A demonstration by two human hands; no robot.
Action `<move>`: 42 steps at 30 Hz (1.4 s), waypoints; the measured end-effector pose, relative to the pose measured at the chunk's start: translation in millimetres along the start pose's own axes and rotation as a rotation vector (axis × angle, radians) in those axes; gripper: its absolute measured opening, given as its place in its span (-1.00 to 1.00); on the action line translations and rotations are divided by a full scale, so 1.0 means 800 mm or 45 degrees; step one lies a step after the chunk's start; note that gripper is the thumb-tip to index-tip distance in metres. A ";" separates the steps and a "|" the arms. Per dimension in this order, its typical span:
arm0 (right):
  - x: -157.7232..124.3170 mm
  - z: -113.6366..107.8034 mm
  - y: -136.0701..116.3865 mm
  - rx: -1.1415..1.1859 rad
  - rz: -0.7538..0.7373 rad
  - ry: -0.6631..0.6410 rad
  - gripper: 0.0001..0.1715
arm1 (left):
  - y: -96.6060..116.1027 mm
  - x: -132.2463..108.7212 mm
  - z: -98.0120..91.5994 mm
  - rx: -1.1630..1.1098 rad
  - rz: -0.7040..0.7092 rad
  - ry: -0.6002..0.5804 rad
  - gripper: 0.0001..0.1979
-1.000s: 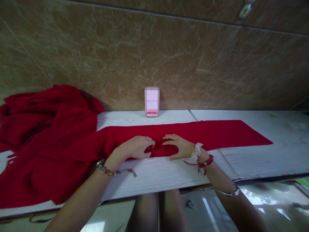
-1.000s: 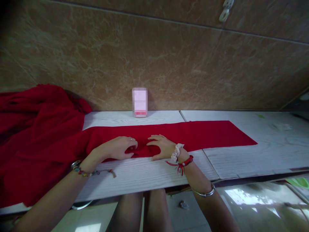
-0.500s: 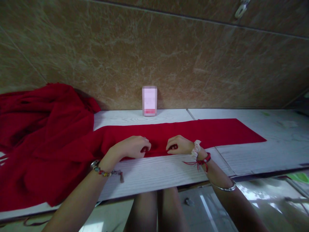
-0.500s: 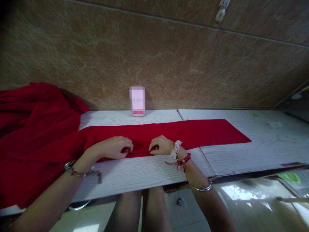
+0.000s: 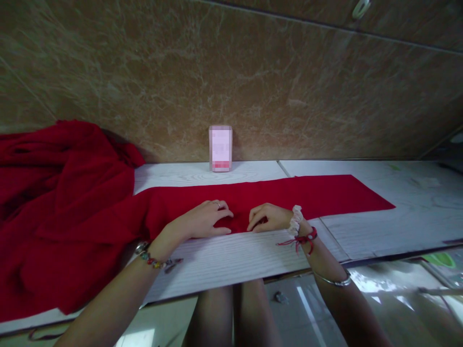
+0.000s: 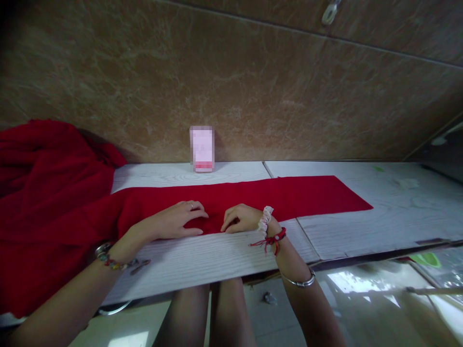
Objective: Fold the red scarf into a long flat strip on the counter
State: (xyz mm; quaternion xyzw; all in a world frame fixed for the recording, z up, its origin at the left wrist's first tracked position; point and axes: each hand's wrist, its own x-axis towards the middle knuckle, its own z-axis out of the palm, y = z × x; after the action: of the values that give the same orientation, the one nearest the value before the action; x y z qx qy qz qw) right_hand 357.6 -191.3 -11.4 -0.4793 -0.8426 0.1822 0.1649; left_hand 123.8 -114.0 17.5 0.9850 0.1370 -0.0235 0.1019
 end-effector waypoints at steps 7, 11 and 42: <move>0.005 -0.005 0.005 -0.098 0.143 0.175 -0.65 | -0.008 0.010 0.033 0.028 -0.240 -0.138 -0.41; 0.001 -0.007 0.002 -0.134 0.181 0.168 -0.56 | -0.012 0.009 0.032 0.030 -0.245 -0.159 -0.40; -0.071 0.008 -0.009 -0.637 -0.007 0.294 -0.67 | -0.006 0.014 0.032 0.058 -0.109 -0.088 -0.44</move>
State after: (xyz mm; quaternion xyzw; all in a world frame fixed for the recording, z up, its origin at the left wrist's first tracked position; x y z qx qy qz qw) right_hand 376.6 -245.1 -19.4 -0.5203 -0.8383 -0.0881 0.1369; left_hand 132.6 -111.8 -9.1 0.9790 0.1747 -0.0648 0.0828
